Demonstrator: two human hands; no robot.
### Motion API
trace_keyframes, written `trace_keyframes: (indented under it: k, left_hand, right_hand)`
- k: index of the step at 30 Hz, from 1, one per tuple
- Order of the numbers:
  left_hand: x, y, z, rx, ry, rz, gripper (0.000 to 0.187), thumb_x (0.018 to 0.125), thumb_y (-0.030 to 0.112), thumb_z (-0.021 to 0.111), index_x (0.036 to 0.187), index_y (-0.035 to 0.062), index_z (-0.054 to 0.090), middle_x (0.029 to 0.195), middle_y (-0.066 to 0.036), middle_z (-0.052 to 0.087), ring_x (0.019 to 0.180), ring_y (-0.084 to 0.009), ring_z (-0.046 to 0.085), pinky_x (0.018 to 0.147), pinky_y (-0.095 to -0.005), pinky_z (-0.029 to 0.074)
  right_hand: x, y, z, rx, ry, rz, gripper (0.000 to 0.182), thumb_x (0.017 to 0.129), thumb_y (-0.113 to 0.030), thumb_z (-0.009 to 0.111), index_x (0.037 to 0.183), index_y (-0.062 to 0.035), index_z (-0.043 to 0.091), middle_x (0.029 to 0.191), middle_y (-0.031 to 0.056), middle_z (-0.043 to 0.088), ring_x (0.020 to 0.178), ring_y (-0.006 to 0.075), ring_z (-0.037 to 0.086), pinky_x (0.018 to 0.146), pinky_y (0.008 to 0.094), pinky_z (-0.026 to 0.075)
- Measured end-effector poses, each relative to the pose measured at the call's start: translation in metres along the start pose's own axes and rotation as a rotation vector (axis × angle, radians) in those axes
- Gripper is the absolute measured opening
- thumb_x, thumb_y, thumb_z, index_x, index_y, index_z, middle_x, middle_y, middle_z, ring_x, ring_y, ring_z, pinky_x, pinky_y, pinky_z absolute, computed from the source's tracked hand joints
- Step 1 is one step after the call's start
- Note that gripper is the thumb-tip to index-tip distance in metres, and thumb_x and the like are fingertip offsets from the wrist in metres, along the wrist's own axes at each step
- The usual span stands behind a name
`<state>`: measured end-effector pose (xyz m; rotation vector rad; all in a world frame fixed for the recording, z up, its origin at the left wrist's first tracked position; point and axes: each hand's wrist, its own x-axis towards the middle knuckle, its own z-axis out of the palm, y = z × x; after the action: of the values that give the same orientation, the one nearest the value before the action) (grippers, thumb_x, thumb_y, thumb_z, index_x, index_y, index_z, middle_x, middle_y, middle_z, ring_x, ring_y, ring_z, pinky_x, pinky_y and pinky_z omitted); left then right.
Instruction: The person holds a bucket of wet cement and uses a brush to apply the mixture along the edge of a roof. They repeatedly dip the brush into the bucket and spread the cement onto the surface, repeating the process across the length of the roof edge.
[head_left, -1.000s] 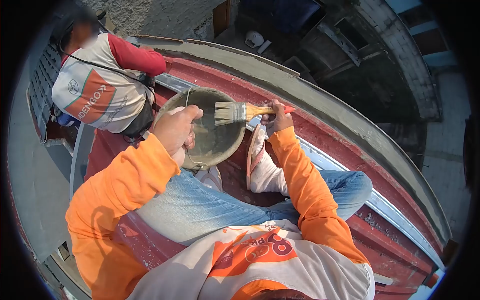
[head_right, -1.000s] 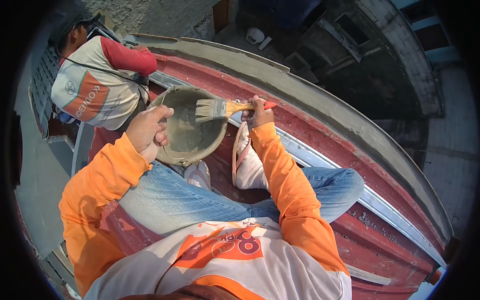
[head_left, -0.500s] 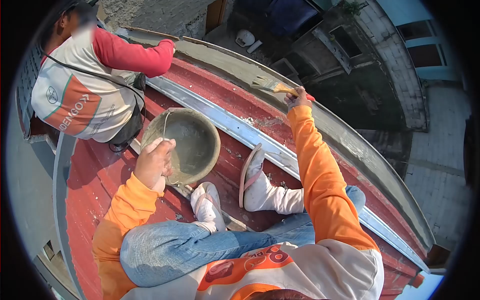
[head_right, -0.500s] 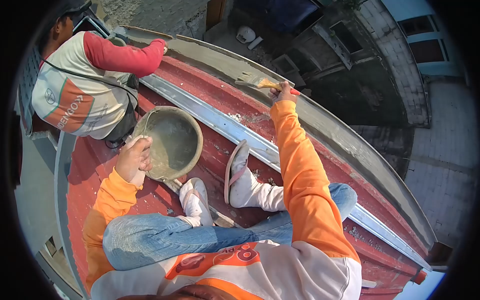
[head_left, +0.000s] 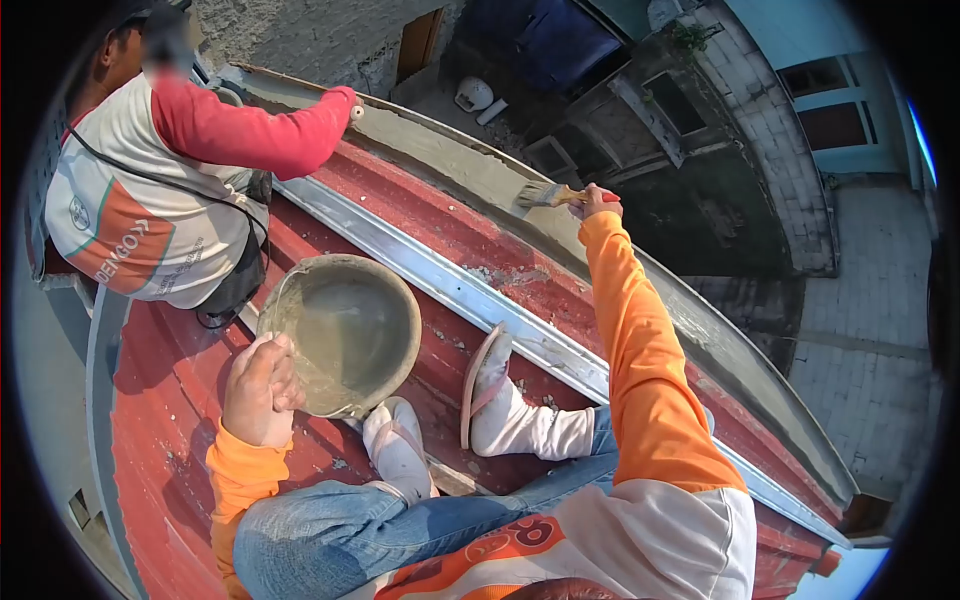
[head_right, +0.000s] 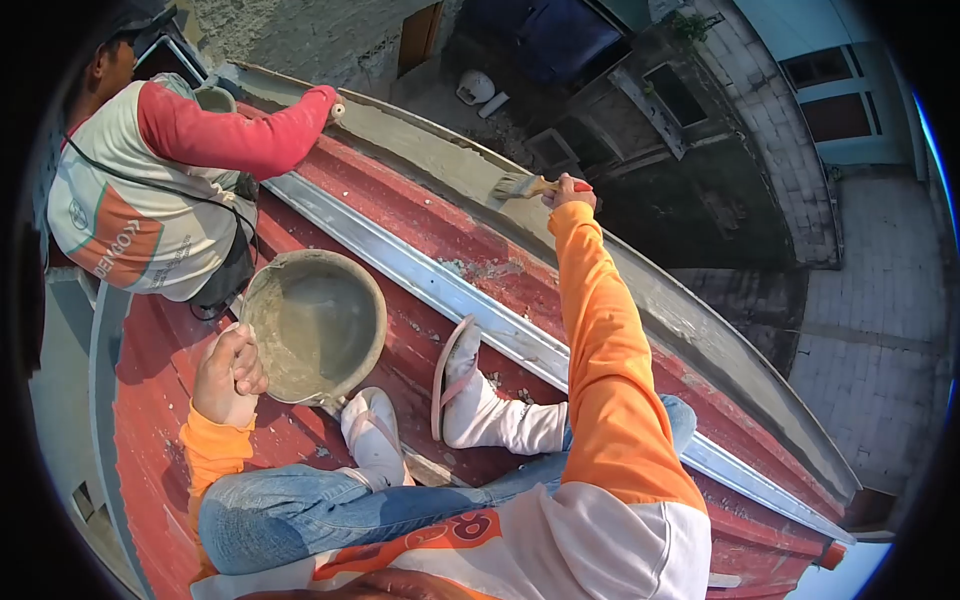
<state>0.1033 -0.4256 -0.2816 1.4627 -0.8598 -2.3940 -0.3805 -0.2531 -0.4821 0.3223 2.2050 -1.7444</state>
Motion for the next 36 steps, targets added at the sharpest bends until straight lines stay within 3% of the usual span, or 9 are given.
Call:
trace_keyframes:
  k: [5,6,8,11,18,22,25,29,36]
  left_hand:
    - [0.004,-0.003,-0.016,-0.115,0.099,0.144,0.019,0.086,0.025,0.049,0.074,0.0107,0.046,0.049,0.006,0.031,0.037,-0.0036,0.028,0.038,-0.0186,0.025]
    - [0.005,-0.004,-0.018,-0.113,0.090,0.131,0.019,0.086,0.025,0.049,0.074,0.0107,0.046,0.049,0.006,0.031,0.037,-0.0036,0.028,0.038,-0.0186,0.025]
    - [0.007,-0.006,-0.028,-0.126,0.188,0.198,0.019,0.088,0.027,0.047,0.078,0.0099,0.047,0.048,0.007,0.031,0.036,-0.0030,0.030,0.037,-0.0176,0.026]
    - [0.007,-0.008,-0.037,-0.134,0.226,0.234,0.020,0.088,0.027,0.046,0.077,0.0102,0.047,0.047,0.007,0.031,0.035,-0.0031,0.031,0.035,-0.0177,0.025]
    - [-0.011,-0.018,-0.074,-0.180,0.369,0.336,0.019,0.090,0.025,0.044,0.078,0.0112,0.044,0.046,0.006,0.031,0.034,-0.0045,0.032,0.033,-0.0184,0.027]
    - [-0.013,-0.024,-0.088,-0.184,0.399,0.321,0.019,0.088,0.027,0.048,0.079,0.0104,0.045,0.048,0.006,0.030,0.035,-0.0038,0.028,0.035,-0.0181,0.025]
    - [-0.010,-0.026,-0.090,-0.266,0.370,0.366,0.019,0.089,0.026,0.046,0.077,0.0119,0.043,0.046,0.006,0.031,0.033,-0.0044,0.030,0.034,-0.0185,0.027]
    - [-0.019,-0.027,-0.087,-0.319,0.424,0.377,0.020,0.090,0.026,0.046,0.075,0.0131,0.042,0.045,0.006,0.031,0.033,-0.0048,0.031,0.033,-0.0189,0.027]
    - [-0.015,-0.032,-0.082,-0.267,0.402,0.389,0.021,0.090,0.026,0.046,0.074,0.0122,0.042,0.045,0.006,0.030,0.033,-0.0039,0.029,0.034,-0.0196,0.025]
  right_hand:
    - [-0.013,-0.079,-0.156,-0.553,0.178,-0.163,0.018,0.081,-0.021,0.056,0.080,-0.0032,0.058,0.071,0.0103,0.060,0.054,0.0171,0.061,0.047,0.0280,0.054]
    - [-0.003,-0.092,-0.181,-0.856,0.236,-0.164,0.023,0.081,-0.026,0.055,0.081,-0.0034,0.058,0.074,0.0130,0.061,0.063,0.0226,0.063,0.055,0.0325,0.053]
    - [-0.030,-0.110,-0.178,-1.306,0.406,-0.549,0.027,0.082,-0.029,0.051,0.085,-0.0035,0.056,0.084,0.0172,0.060,0.078,0.0311,0.061,0.069,0.0385,0.050]
    - [-0.059,-0.101,-0.109,-1.456,0.286,-0.502,0.022,0.080,-0.022,0.050,0.094,-0.0050,0.053,0.097,0.0190,0.053,0.088,0.0372,0.057,0.077,0.0414,0.046]
    - [-0.097,0.002,0.119,-1.206,-0.316,-0.835,0.020,0.080,-0.019,0.054,0.092,-0.0033,0.051,0.097,0.0194,0.052,0.090,0.0341,0.055,0.074,0.0412,0.046]
    - [-0.108,0.030,0.189,-0.428,-0.259,-0.945,0.011,0.079,-0.015,0.055,0.085,-0.0069,0.054,0.082,0.0185,0.055,0.077,0.0367,0.055,0.068,0.0411,0.045]
    - [-0.084,0.036,0.187,-0.280,-0.224,-0.520,0.014,0.081,-0.018,0.057,0.086,-0.0046,0.055,0.070,0.0149,0.060,0.062,0.0259,0.061,0.058,0.0360,0.048]
    - [-0.049,0.043,0.085,0.123,-0.162,-0.041,0.018,0.084,-0.017,0.054,0.089,0.0004,0.052,0.076,0.0151,0.059,0.056,0.0232,0.063,0.052,0.0323,0.056]
    - [-0.087,-0.057,-0.179,-0.538,0.197,-0.329,0.026,0.082,-0.027,0.050,0.081,-0.0013,0.055,0.064,0.0120,0.060,0.053,0.0182,0.059,0.048,0.0299,0.049]
